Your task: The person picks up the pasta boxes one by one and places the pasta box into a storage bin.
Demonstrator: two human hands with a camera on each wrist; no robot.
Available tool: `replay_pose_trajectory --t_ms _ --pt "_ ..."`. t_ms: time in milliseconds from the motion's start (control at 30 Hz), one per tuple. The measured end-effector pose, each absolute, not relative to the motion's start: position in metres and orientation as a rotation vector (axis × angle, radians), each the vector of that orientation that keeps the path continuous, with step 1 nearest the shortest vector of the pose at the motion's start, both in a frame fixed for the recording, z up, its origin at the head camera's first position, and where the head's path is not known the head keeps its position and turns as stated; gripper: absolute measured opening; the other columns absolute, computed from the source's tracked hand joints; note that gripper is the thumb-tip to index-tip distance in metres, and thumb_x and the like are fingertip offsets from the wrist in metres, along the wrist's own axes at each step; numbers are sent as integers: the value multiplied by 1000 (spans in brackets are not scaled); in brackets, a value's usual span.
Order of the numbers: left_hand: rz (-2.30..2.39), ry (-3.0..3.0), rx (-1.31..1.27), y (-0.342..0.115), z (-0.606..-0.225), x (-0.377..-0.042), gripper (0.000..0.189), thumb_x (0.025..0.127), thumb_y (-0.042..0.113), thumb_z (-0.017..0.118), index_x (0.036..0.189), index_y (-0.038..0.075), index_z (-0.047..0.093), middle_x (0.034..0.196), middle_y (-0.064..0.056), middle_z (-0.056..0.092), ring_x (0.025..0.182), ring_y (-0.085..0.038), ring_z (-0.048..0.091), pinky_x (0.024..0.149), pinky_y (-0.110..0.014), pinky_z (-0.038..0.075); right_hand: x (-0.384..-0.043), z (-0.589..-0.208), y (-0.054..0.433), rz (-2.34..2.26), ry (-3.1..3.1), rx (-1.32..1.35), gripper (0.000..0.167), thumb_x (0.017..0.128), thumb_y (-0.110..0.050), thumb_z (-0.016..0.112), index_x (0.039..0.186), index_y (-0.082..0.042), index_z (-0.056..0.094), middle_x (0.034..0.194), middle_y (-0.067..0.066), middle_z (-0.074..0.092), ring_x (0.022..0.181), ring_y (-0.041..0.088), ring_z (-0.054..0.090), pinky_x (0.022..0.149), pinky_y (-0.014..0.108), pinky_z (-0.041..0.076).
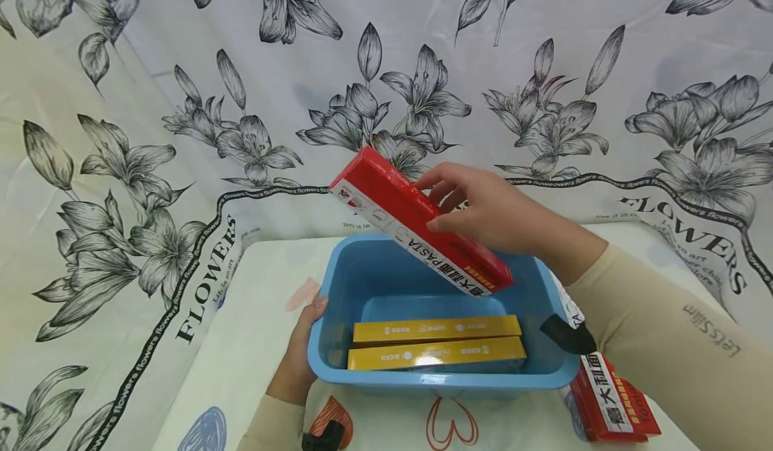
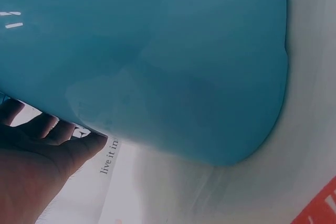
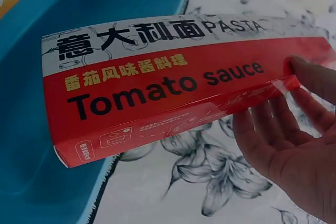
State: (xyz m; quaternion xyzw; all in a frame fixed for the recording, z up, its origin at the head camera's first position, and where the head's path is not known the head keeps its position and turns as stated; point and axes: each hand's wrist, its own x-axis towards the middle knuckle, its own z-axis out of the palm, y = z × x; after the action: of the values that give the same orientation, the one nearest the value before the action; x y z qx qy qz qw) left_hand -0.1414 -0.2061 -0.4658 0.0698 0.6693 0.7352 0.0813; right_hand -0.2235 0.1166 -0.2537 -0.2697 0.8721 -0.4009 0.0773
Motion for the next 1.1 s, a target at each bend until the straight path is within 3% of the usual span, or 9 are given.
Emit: replay_pose_trajectory --t_ms 233,700,1100 --pt "2218 1979 257 -203 -464 -146 72 109 54 30 175 30 14 176 -14 22 151 -55 31 113 -76 34 -237 -270 96 -1047 2573 -822 58 98 -12 83 150 -16 57 132 7 68 116 28 67 87 49 63" --pt "2186 1989 147 -204 -461 -145 75 107 61 35 174 35 16 173 -15 28 148 -55 37 105 -71 46 -242 -300 77 -839 2573 -831 57 96 -11 86 147 -20 62 132 7 68 117 29 65 92 47 60" --pt "2202 1988 196 -203 -463 -144 70 108 56 35 174 34 20 173 -12 27 151 -54 31 109 -77 38 -243 -319 72 -703 2570 -882 55 94 -10 88 142 -19 64 126 3 69 115 26 62 94 44 58"
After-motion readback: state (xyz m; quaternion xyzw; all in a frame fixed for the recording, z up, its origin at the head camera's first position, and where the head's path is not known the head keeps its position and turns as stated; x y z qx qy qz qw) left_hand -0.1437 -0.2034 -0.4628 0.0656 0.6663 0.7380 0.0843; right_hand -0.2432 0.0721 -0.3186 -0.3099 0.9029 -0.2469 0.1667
